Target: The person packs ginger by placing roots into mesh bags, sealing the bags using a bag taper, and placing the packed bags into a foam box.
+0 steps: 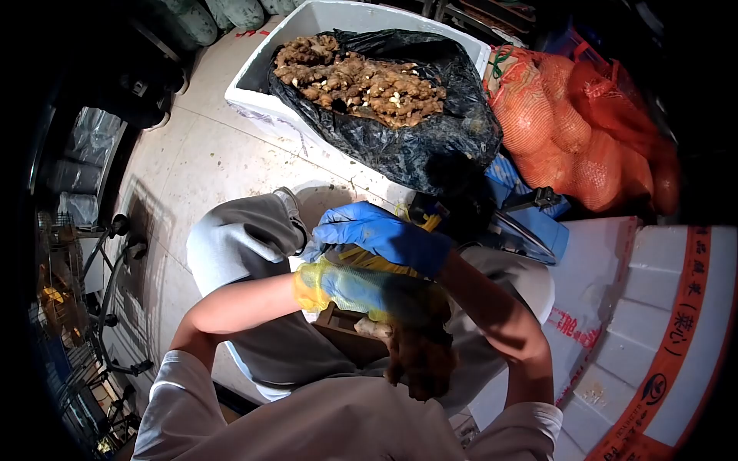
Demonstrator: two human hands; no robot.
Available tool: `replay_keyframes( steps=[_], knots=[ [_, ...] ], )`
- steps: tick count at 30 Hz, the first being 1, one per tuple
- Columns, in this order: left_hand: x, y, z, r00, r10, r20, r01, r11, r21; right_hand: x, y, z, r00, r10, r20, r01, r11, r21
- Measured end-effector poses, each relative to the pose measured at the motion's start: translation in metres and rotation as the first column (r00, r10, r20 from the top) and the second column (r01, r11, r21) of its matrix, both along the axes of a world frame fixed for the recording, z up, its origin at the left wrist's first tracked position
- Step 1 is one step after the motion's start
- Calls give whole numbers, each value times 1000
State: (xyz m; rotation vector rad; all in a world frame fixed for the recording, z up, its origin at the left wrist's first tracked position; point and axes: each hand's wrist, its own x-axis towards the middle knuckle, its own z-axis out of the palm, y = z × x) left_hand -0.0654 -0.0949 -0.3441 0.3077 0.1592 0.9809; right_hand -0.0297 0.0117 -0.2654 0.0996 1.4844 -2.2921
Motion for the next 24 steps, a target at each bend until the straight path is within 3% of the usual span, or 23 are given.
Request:
replay_keyframes(
  steps=[3, 4, 8, 10, 11, 13, 15, 17, 21, 23, 24],
  knots=[
    [1, -3, 2, 1000, -6, 4, 6, 1000, -4, -6, -5, 3, 996, 88, -17, -88, 996, -15],
    [0, -4, 1, 1000, -9, 0, 9, 1000, -4, -8, -6, 2, 979, 163, -122, -152, 984, 95],
    [0, -3, 1, 1000, -17, -8, 17, 1000, 9, -11, -1, -5, 917, 284, -278, -218, 944, 246],
    [-1, 2, 2, 1000, -28, -13, 28, 999, 21, -15, -5, -11, 954, -159, -254, 119, 979, -167],
    [-2, 3, 3, 999, -33, -21, 34, 999, 23, -21, 5, -9, 974, -124, -191, 78, 970, -232],
    [-7, 4, 1, 998, -44, -35, 45, 999, 22, -24, 23, 10, 956, -279, -85, 253, 939, -234],
    [-14, 3, 0, 998, -45, -53, 45, 999, 4, -20, 38, 20, 907, -415, -77, 365, 863, -349],
    [-27, 0, -2, 996, -43, -80, 43, 999, -11, -14, 49, 28, 895, -445, -18, 413, 844, -342],
    [-43, 2, 1, 989, 60, -134, -60, 998, 6, -10, 61, 15, 852, -486, -196, 419, 857, -300],
    [-42, 5, 8, 972, 187, -141, -180, 982, 63, -14, 63, 11, 953, -278, -119, 246, 942, -230],
    [-44, 7, 13, 957, 252, -143, -240, 966, 91, -18, 53, 10, 959, -224, -174, 201, 969, -141]
  ],
)
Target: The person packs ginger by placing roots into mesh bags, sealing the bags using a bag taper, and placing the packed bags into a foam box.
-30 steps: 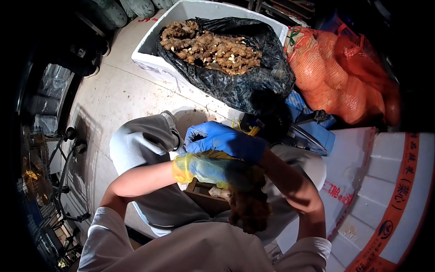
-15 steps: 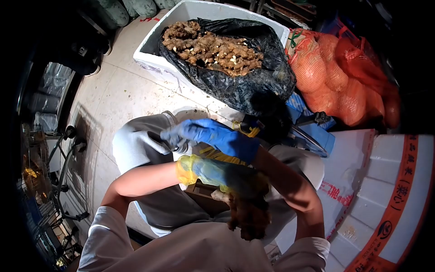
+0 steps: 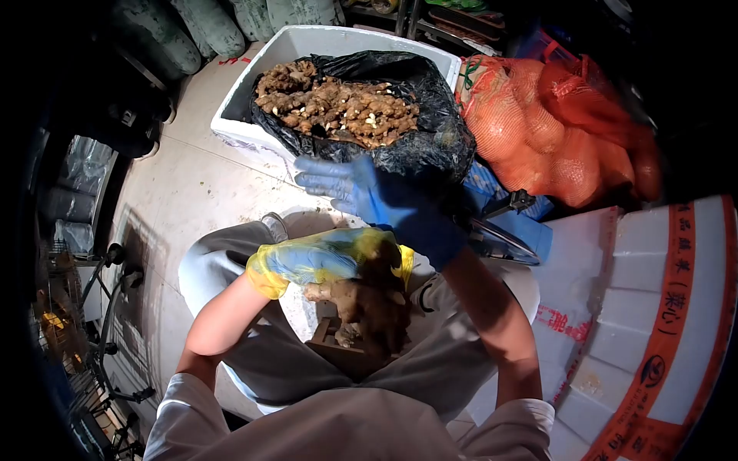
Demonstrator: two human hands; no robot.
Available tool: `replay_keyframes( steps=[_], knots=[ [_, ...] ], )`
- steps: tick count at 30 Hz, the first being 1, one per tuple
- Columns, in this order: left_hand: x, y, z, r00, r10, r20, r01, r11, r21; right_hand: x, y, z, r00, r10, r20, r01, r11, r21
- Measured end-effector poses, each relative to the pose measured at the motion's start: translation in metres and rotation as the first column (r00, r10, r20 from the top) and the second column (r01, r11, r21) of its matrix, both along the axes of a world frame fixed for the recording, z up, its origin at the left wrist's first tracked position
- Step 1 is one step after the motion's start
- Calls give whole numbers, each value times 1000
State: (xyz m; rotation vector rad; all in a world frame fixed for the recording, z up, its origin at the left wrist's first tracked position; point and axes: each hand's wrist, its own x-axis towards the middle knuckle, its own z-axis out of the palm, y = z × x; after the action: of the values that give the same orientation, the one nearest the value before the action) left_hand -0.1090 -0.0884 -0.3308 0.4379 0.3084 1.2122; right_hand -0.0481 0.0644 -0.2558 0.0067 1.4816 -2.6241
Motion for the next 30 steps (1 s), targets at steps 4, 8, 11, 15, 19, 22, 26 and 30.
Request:
replay_keyframes(
  steps=[4, 8, 11, 15, 19, 22, 26, 30],
  knots=[
    [13, -7, 9, 994, -107, 12, 108, 993, -43, 14, -23, -11, 995, 93, 20, -95, 955, 280],
    [27, -10, 16, 986, -168, 21, 169, 984, -65, 12, -44, 11, 969, 212, 130, -235, 953, 194],
    [30, -8, 23, 984, -181, 5, 181, 982, -59, 9, -46, -5, 973, 231, -4, -215, 910, 354],
    [31, -1, 32, 982, -185, -26, 183, 982, -47, 5, -45, -6, 982, 162, -103, -81, 836, 542],
    [31, 6, 43, 980, -182, -86, 179, 983, -38, 10, -28, -9, 990, -137, 36, 110, 903, 415],
    [22, 10, 56, 974, -137, -182, 137, 990, -16, 8, -15, -35, 940, -336, 53, 318, 924, 213],
    [2, 20, 62, 948, -1, -319, 33, 995, 96, 18, -3, -18, 912, -354, 206, 295, 917, 269],
    [-27, 30, 61, 859, 249, -447, -93, 935, 343, 38, -6, -5, 906, -318, 280, 282, 946, 161]
  ],
)
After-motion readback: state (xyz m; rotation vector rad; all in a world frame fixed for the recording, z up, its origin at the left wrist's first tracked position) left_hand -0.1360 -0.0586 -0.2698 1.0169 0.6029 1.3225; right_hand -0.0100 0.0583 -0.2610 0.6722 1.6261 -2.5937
